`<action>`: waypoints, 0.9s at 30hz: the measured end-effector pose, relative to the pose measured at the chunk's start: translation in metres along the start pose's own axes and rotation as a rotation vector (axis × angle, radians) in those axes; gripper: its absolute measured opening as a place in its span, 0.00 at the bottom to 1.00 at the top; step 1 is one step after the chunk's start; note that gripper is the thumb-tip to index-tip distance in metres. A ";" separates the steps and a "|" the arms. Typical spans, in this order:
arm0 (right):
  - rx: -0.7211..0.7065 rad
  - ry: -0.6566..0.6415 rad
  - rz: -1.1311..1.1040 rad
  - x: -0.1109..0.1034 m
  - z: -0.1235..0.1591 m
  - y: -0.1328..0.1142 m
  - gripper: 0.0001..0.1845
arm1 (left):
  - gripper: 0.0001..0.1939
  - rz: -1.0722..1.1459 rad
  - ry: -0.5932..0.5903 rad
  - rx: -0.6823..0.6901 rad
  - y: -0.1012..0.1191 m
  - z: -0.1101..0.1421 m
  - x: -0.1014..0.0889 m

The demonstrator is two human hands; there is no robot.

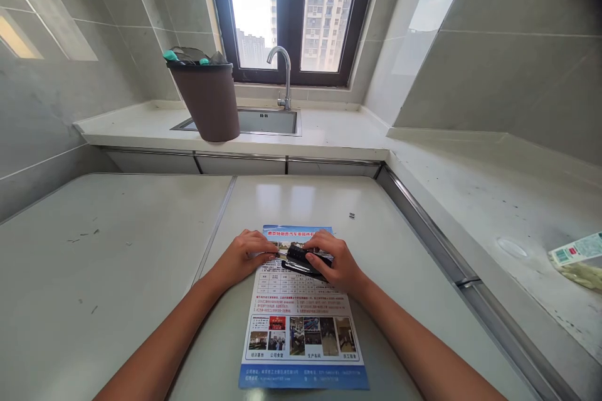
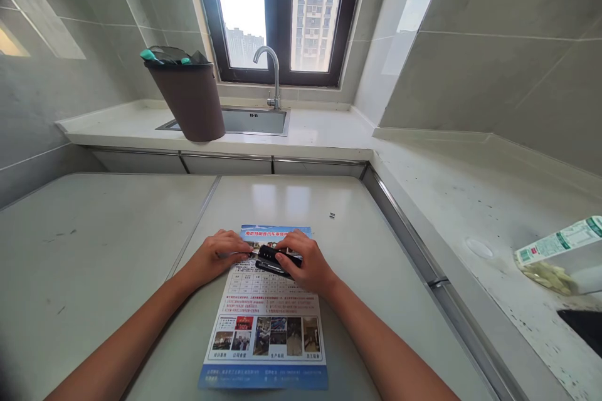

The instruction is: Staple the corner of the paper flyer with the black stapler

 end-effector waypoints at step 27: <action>0.056 -0.047 -0.098 -0.004 0.004 -0.003 0.13 | 0.14 0.323 -0.087 -0.317 -0.013 0.004 -0.010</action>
Point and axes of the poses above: each hand's wrist, its own z-axis away from the middle knuckle, its own x-axis out of the palm, y = z × x, the point moved 5 cm from there along -z, towards the middle knuckle, and after that the axes turned 10 degrees about y, right-handed, at the moved point
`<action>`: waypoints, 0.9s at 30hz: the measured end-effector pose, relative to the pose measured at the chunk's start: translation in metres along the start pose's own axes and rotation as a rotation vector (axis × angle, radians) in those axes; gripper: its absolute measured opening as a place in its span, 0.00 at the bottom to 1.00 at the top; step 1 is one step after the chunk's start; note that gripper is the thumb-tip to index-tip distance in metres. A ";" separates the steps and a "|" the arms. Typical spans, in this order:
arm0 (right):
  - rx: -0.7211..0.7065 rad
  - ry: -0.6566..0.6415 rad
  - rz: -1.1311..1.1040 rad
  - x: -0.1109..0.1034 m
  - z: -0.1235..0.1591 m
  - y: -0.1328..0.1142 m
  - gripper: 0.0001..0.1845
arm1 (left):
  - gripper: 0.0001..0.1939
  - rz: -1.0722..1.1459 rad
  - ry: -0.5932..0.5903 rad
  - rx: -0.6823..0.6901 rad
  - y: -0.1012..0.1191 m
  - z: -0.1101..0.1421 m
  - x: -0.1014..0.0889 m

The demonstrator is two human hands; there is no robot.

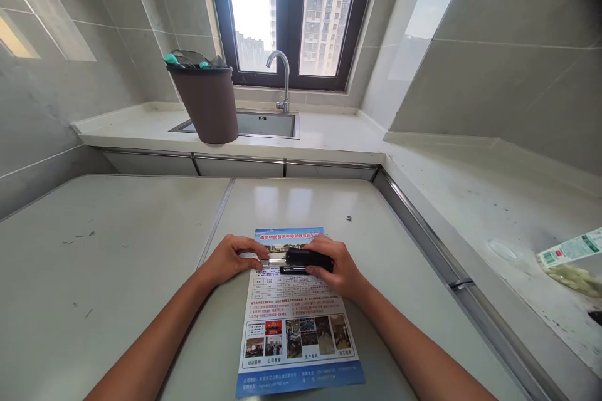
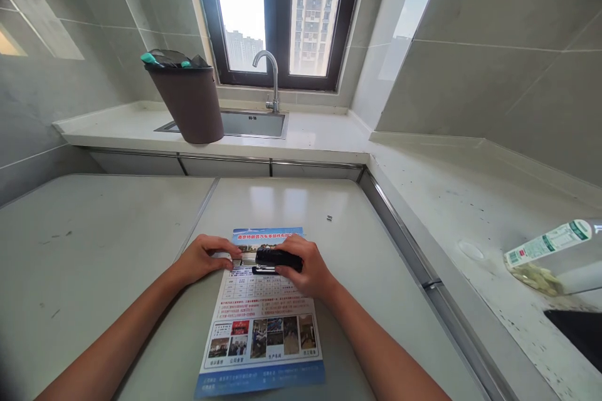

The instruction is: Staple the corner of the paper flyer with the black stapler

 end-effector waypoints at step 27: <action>0.088 0.408 0.610 -0.039 -0.006 0.027 0.15 | 0.13 -0.601 0.187 0.158 -0.016 -0.018 0.013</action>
Point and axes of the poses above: each hand's wrist, its own z-axis away from the middle knuckle, its own x-axis out of the palm, y = z × x, the point moved 5 cm from there along -z, towards the middle knuckle, and after that the axes turned 10 degrees about y, right-handed, at the moved point
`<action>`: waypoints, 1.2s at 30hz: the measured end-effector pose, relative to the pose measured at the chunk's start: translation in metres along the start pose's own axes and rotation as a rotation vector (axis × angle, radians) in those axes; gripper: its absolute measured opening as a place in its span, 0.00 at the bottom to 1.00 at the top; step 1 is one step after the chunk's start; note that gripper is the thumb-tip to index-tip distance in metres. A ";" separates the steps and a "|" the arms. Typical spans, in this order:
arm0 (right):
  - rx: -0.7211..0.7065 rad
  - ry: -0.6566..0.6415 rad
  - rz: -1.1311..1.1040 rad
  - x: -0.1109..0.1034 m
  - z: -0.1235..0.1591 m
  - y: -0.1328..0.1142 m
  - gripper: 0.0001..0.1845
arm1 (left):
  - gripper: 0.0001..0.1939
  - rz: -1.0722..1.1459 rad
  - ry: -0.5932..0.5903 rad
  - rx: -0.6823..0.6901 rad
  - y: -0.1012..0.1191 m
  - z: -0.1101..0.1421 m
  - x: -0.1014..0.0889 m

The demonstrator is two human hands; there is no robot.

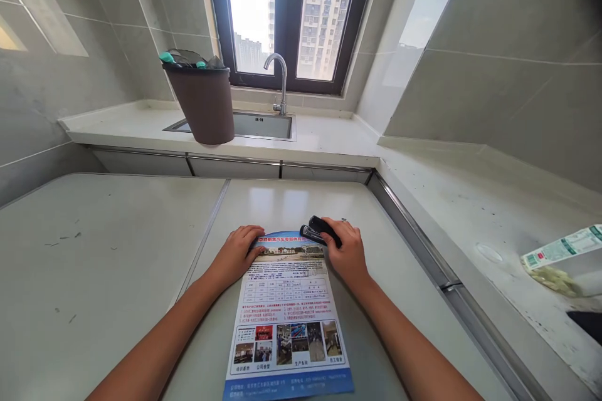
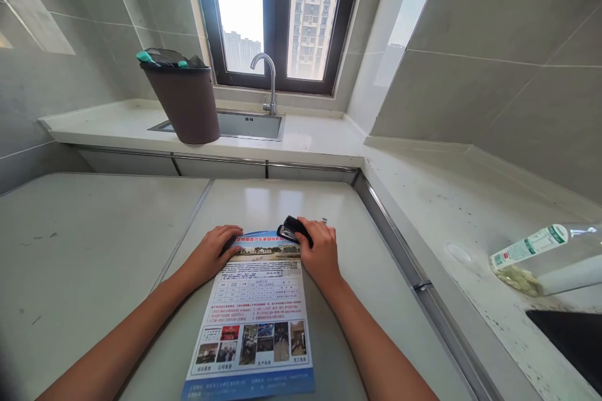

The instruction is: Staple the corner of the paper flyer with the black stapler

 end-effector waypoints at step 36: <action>-0.013 -0.288 0.226 0.002 0.005 -0.020 0.19 | 0.18 0.345 0.209 -0.178 -0.013 -0.003 -0.023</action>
Point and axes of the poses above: each hand's wrist, its own z-axis away from the middle knuckle, its own x-axis out of the palm, y = z × x, the point moved 5 cm from there along -z, towards the middle knuckle, and after that the axes turned 10 degrees about y, right-handed, at the moved point
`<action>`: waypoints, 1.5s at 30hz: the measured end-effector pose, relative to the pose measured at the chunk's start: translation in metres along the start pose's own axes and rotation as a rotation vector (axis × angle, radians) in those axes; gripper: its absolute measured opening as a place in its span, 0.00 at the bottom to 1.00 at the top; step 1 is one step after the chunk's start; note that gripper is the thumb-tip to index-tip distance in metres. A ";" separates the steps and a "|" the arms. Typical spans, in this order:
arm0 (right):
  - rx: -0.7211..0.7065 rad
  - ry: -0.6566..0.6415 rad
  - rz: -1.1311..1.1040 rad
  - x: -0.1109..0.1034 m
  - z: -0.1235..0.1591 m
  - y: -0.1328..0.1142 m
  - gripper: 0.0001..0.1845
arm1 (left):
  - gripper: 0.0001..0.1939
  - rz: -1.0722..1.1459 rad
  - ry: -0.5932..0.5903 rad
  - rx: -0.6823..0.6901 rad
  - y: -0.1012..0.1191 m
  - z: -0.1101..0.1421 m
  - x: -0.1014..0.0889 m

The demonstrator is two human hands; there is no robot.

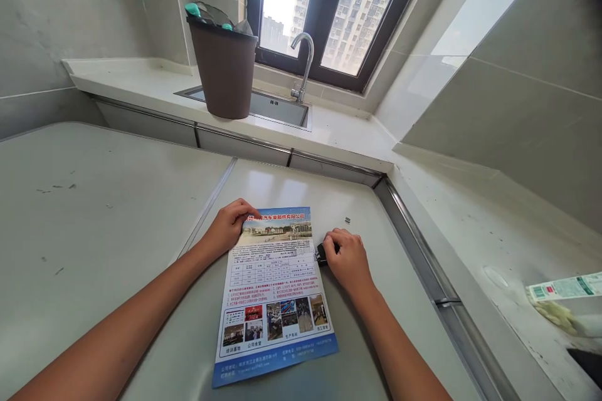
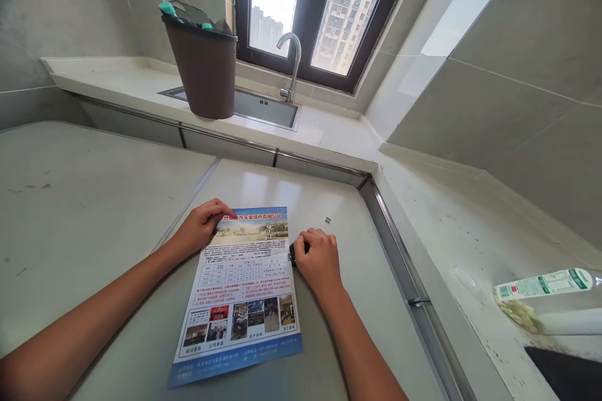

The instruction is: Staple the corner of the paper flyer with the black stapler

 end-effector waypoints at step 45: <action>0.065 0.038 -0.097 0.011 0.013 -0.035 0.13 | 0.18 0.028 -0.013 -0.059 -0.003 0.001 0.005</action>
Point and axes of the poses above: each hand's wrist, its own z-axis away from the middle knuckle, its own x-axis out of the palm, y = z × x, the point moved 5 cm from there along -z, towards the middle knuckle, and after that the axes turned 10 degrees about y, right-handed, at the moved point
